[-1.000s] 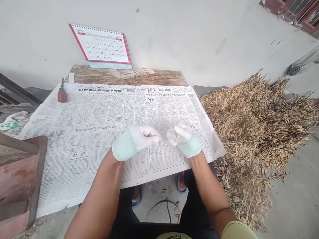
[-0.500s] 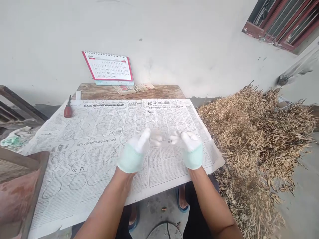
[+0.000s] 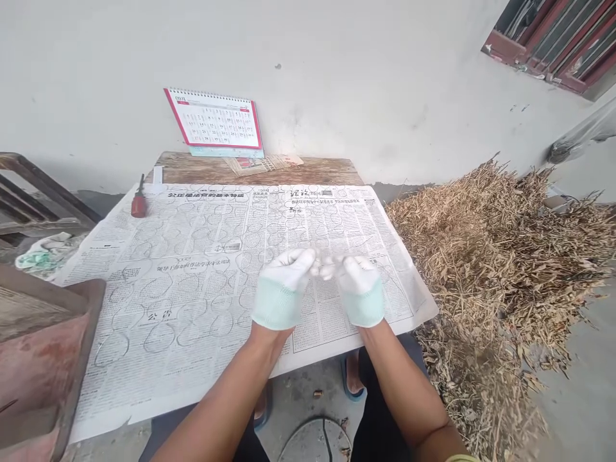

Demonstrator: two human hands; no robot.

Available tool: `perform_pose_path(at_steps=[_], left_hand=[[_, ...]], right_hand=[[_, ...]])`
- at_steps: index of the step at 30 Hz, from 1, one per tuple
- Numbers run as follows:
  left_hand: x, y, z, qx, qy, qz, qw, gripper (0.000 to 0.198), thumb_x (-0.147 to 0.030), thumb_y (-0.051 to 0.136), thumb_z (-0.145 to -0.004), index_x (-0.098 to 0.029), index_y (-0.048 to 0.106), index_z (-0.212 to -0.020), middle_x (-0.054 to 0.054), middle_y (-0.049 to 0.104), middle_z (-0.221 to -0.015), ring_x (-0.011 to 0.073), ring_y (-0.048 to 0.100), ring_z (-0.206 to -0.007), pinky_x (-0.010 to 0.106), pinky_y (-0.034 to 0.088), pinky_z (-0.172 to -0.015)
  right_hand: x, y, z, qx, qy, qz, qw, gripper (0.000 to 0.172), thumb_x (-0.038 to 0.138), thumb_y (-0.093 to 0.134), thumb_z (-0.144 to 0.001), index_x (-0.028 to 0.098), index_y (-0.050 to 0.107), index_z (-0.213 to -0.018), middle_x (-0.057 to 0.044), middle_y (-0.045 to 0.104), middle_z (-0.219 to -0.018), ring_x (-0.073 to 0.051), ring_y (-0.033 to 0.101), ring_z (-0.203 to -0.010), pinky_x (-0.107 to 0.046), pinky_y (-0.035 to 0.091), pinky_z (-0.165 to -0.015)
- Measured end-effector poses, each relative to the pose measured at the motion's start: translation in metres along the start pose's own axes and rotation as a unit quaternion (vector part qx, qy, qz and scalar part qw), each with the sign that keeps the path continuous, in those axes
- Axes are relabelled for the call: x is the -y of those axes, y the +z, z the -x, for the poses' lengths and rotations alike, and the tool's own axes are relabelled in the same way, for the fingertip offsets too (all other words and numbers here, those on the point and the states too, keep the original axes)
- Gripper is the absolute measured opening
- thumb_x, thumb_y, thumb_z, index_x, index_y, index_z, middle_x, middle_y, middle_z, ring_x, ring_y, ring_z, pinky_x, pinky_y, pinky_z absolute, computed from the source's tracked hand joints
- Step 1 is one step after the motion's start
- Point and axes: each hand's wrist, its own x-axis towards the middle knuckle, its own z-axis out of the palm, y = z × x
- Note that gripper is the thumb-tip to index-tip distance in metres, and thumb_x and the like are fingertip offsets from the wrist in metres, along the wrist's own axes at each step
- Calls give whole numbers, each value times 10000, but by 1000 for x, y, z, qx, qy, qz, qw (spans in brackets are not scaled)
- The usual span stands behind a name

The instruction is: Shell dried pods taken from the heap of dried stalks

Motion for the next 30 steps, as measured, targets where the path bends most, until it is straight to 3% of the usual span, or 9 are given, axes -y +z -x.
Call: perform_pose_path(at_steps=[6, 16, 21, 26, 30], left_hand=[[-4, -11, -5, 46, -2, -55, 997, 351, -452, 725, -898, -200, 644, -667, 59, 741, -807, 234, 705, -885, 403, 546, -888], [-4, -26, -12, 85, -31, -61, 994, 303, -440, 792, -869, -176, 744, -728, 97, 803, -850, 261, 744, -920, 414, 566, -924], [-7, -29, -16, 134, -30, -63, 988, 341, -485, 798, -856, -181, 743, -710, 107, 799, -796, 284, 760, -868, 419, 596, -825], [-7, -31, -13, 141, -19, -116, 983, 361, -468, 749, -908, -180, 725, -690, 106, 800, -805, 251, 750, -816, 371, 578, -770], [-5, -33, -16, 158, -28, -108, 981, 385, -486, 772, -876, -184, 697, -649, 109, 793, -775, 246, 744, -753, 371, 584, -723]], right_hand=[[-3, -11, -6, 62, 33, -28, 997, 360, 622, 757, -883, 267, 787, -824, -30, 736, -711, -284, 754, -946, -508, 595, -901], [-4, -20, -9, 98, 38, -11, 994, 381, 629, 739, -895, 270, 779, -775, -44, 747, -764, -278, 738, -927, -494, 584, -874], [-6, -23, -9, 95, 37, 1, 995, 382, 623, 764, -867, 249, 753, -789, -45, 737, -761, -259, 726, -840, -459, 587, -807], [-3, -23, -11, 118, 40, 1, 992, 378, 591, 757, -884, 240, 702, -756, -21, 674, -673, -227, 697, -746, -414, 582, -754], [-5, -23, -11, 121, 48, -10, 991, 451, 670, 746, -861, 251, 652, -724, -4, 626, -626, -215, 665, -675, -407, 579, -715]])
